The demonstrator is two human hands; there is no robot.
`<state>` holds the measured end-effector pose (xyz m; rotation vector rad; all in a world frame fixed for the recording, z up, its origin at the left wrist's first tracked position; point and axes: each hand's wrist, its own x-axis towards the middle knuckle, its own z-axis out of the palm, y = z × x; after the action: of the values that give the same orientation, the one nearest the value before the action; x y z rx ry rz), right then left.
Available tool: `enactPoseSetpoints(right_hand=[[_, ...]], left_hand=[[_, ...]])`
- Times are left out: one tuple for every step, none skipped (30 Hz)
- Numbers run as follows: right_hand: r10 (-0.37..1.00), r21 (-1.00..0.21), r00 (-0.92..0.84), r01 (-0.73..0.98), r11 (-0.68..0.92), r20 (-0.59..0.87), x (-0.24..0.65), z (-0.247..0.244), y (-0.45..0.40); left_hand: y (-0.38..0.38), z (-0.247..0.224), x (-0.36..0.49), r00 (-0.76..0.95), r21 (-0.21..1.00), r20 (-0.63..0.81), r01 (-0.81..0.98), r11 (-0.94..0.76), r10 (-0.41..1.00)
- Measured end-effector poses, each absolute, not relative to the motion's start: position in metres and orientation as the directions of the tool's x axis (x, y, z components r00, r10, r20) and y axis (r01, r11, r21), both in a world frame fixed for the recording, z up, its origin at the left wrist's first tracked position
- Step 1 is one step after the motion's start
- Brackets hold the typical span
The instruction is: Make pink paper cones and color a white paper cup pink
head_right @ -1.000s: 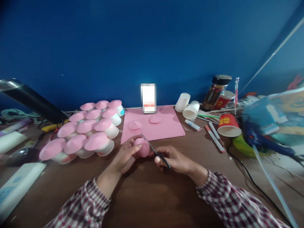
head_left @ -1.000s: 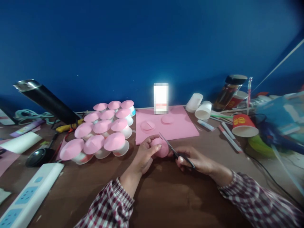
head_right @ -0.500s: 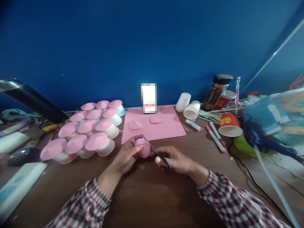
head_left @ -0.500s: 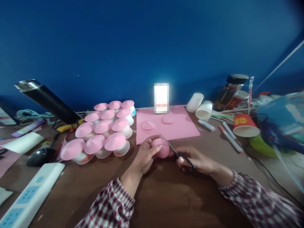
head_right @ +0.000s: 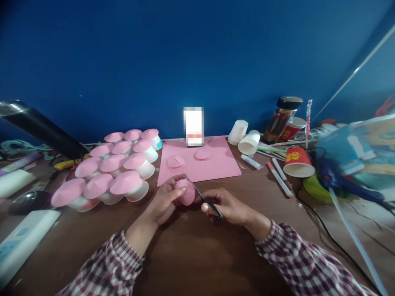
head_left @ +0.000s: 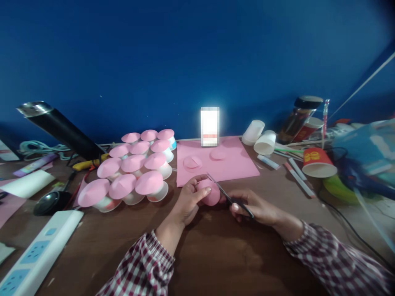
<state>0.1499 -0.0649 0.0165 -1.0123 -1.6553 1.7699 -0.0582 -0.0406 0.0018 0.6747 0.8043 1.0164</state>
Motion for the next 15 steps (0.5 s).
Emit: enactPoseSetpoints(right_hand=[[0.785, -0.984, -0.594, 0.120, -0.129, -0.175, 0.1500, 0.0165, -0.0650], [0.784, -0.984, -0.595, 0.121, -0.132, -0.178, 0.1500, 0.0164, -0.0650], [0.783, -0.983, -0.595, 0.122, -0.134, -0.180, 0.1501, 0.0163, -0.0651], [0.783, -0.983, -0.594, 0.122, -0.137, -0.183, 0.1502, 0.0161, -0.0651], [0.784, -0.982, -0.593, 0.124, -0.140, -0.186, 0.1502, 0.0159, -0.0651], [0.783, -0.982, -0.592, 0.126, -0.142, -0.189, 0.1502, 0.0158, -0.0651], [0.784, -0.981, -0.591, 0.125, -0.145, -0.191, 0.1502, 0.0156, -0.0651], [0.785, -0.981, -0.589, 0.125, -0.148, -0.193, 0.1501, 0.0155, -0.0651], [0.786, -0.981, -0.586, 0.124, -0.150, -0.194, 0.1501, 0.0154, -0.0651], [0.788, -0.981, -0.584, 0.125, -0.150, -0.195, 0.1500, 0.0153, -0.0652], [0.789, -0.980, -0.582, 0.127, -0.152, -0.198, 0.1500, 0.0151, -0.0653], [0.790, -0.980, -0.579, 0.126, -0.155, -0.200, 0.1500, 0.0148, -0.0654], [0.791, -0.979, -0.578, 0.125, -0.158, -0.202, 0.1500, 0.0144, -0.0655], [0.790, -0.979, -0.579, 0.122, -0.161, -0.202, 0.1500, 0.0139, -0.0656], [0.791, -0.980, -0.577, 0.117, -0.164, -0.201, 0.1501, 0.0134, -0.0657]], left_hand=[[-0.0407, 0.0018, -0.0583, 0.302, 0.799, -0.261, -0.466, 0.381, 0.917], [-0.0407, 0.0018, -0.0583, 0.304, 0.797, -0.261, -0.467, 0.383, 0.916], [-0.0407, 0.0018, -0.0584, 0.306, 0.795, -0.261, -0.469, 0.383, 0.916], [-0.0407, 0.0018, -0.0584, 0.307, 0.795, -0.260, -0.471, 0.383, 0.916], [-0.0407, 0.0019, -0.0585, 0.305, 0.794, -0.259, -0.473, 0.382, 0.917], [-0.0407, 0.0019, -0.0585, 0.302, 0.794, -0.258, -0.475, 0.380, 0.918], [-0.0407, 0.0020, -0.0585, 0.301, 0.793, -0.257, -0.477, 0.379, 0.918], [-0.0407, 0.0021, -0.0585, 0.302, 0.793, -0.257, -0.478, 0.379, 0.918], [-0.0408, 0.0023, -0.0584, 0.299, 0.793, -0.258, -0.477, 0.378, 0.919], [-0.0408, 0.0024, -0.0584, 0.297, 0.794, -0.259, -0.476, 0.378, 0.919], [-0.0410, 0.0026, -0.0584, 0.295, 0.795, -0.261, -0.474, 0.378, 0.919], [-0.0411, 0.0027, -0.0583, 0.293, 0.796, -0.263, -0.471, 0.379, 0.919], [-0.0413, 0.0028, -0.0583, 0.291, 0.797, -0.265, -0.470, 0.379, 0.919], [-0.0414, 0.0029, -0.0583, 0.289, 0.797, -0.266, -0.470, 0.379, 0.919], [-0.0415, 0.0030, -0.0582, 0.289, 0.797, -0.267, -0.471, 0.380, 0.919]])
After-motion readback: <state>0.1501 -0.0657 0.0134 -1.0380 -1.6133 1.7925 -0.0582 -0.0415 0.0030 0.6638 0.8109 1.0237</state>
